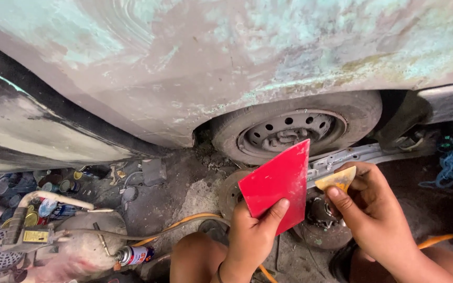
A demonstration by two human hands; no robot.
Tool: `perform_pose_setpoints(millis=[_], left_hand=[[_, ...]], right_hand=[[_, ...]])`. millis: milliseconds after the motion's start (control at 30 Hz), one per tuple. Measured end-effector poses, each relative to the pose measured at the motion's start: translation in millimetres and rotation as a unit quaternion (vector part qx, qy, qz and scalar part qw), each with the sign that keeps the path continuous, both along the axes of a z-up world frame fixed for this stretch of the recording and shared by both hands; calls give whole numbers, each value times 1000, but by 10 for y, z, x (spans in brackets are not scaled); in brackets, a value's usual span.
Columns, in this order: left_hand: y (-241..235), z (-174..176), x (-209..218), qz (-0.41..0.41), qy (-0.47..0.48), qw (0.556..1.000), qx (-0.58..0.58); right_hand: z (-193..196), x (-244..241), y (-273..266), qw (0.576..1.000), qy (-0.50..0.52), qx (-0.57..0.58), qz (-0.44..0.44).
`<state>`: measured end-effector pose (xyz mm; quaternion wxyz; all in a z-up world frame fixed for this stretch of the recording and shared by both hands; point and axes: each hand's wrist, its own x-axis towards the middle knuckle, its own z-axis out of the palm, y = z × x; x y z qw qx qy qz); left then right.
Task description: The person scrapes the lower side panel of a car near the wheel well using a red plastic scraper. They hold the scraper in their left hand and use a yellow tool in their right hand to assist in removing dried material from the vehicle's surface.
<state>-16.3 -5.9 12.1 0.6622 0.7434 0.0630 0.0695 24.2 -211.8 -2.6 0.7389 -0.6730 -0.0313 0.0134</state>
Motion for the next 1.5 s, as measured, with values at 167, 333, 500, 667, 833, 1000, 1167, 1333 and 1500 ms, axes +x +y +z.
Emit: perform_pose_setpoints(millis=[167, 333, 500, 667, 833, 1000, 1167, 1333, 1500], left_hand=[[20, 16, -191, -13, 9, 1000, 12], [12, -7, -366, -33, -32, 999, -1], [26, -18, -509, -13, 40, 998, -44], [42, 5, -605, -1, 16, 999, -50], [69, -199, -581, 61, 23, 982, -178], [163, -175, -562, 143, -17, 855, -498], [286, -317, -570, 6, -182, 829, -528], [301, -258, -550, -60, -201, 801, -560], [252, -377, -519, -52, -184, 804, -563]], right_hand=[[-100, -213, -112, 999, 5, -44, -3], [-113, -387, -156, 997, 15, -73, -8], [-155, -523, -116, 998, 43, -49, -20], [-150, -589, -42, 999, 21, -30, 5], [-166, -599, 4, 1000, -7, -9, 17], [-67, -595, 60, 997, -43, -64, -8], [-62, -570, 76, 997, -24, -37, -62], [-18, -517, 276, 997, 39, -46, -58], [-219, -578, 369, 985, 161, 56, 40]])
